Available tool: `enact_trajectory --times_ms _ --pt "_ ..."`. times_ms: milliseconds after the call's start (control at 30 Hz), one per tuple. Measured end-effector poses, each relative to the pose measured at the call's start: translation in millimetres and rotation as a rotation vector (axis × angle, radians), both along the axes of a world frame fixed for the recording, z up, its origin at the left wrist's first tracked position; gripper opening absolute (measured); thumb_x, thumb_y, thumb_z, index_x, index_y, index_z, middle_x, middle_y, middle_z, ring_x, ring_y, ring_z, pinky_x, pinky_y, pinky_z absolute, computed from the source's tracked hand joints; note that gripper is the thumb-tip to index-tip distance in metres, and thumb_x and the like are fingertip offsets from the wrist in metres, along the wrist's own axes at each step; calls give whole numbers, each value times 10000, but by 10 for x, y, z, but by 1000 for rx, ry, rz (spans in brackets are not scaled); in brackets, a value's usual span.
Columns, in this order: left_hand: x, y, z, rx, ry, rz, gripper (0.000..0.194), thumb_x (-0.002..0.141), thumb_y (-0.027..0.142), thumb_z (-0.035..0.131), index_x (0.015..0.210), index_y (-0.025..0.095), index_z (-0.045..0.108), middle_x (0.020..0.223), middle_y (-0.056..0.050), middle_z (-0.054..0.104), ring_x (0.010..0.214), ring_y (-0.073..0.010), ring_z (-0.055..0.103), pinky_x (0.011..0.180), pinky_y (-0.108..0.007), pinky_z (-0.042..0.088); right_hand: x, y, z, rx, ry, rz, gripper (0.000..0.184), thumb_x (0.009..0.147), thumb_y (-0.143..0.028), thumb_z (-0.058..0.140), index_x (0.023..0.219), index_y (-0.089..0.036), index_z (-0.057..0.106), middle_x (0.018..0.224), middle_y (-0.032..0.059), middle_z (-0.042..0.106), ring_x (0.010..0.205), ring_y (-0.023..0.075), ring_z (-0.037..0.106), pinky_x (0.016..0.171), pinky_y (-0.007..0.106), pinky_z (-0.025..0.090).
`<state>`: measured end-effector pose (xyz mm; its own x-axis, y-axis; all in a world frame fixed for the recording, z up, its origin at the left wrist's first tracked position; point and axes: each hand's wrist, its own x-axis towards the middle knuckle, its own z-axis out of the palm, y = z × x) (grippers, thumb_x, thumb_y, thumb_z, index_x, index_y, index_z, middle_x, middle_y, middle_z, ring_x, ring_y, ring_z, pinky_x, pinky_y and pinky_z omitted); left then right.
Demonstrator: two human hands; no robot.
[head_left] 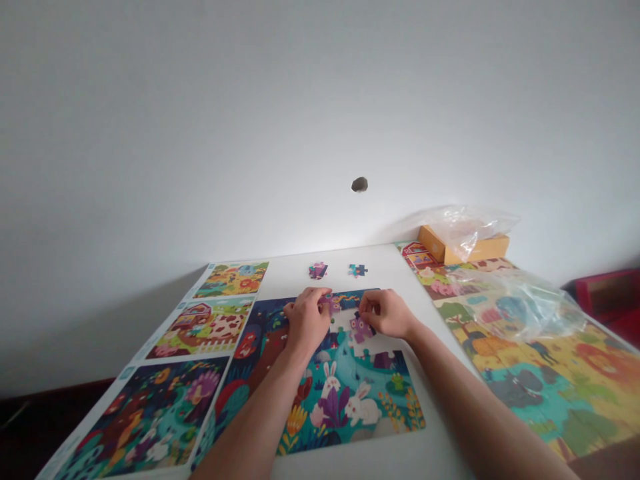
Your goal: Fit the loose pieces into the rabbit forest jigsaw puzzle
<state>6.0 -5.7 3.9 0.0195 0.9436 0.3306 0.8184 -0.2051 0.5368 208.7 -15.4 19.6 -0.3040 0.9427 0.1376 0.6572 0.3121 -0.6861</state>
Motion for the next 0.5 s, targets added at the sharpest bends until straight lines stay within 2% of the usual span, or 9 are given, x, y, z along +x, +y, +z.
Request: enact_trajectory --times_ms 167,500 --pt "-24 16 -22 0 -22 -75 414 753 -7 532 1030 255 692 1077 -13 697 1009 -198 645 880 -318 463 -9 -16 24 -1 -54 -1 52 682 -222 631 690 -208 680 616 -29 656 566 119 547 559 221 334" --pt "-19 22 -34 -1 -16 -93 338 786 47 542 1010 242 704 1056 -25 699 989 -200 647 894 -326 464 -10 14 -33 -38 -36 -2 63 701 -245 645 700 -196 685 629 -17 667 568 117 557 540 212 336"
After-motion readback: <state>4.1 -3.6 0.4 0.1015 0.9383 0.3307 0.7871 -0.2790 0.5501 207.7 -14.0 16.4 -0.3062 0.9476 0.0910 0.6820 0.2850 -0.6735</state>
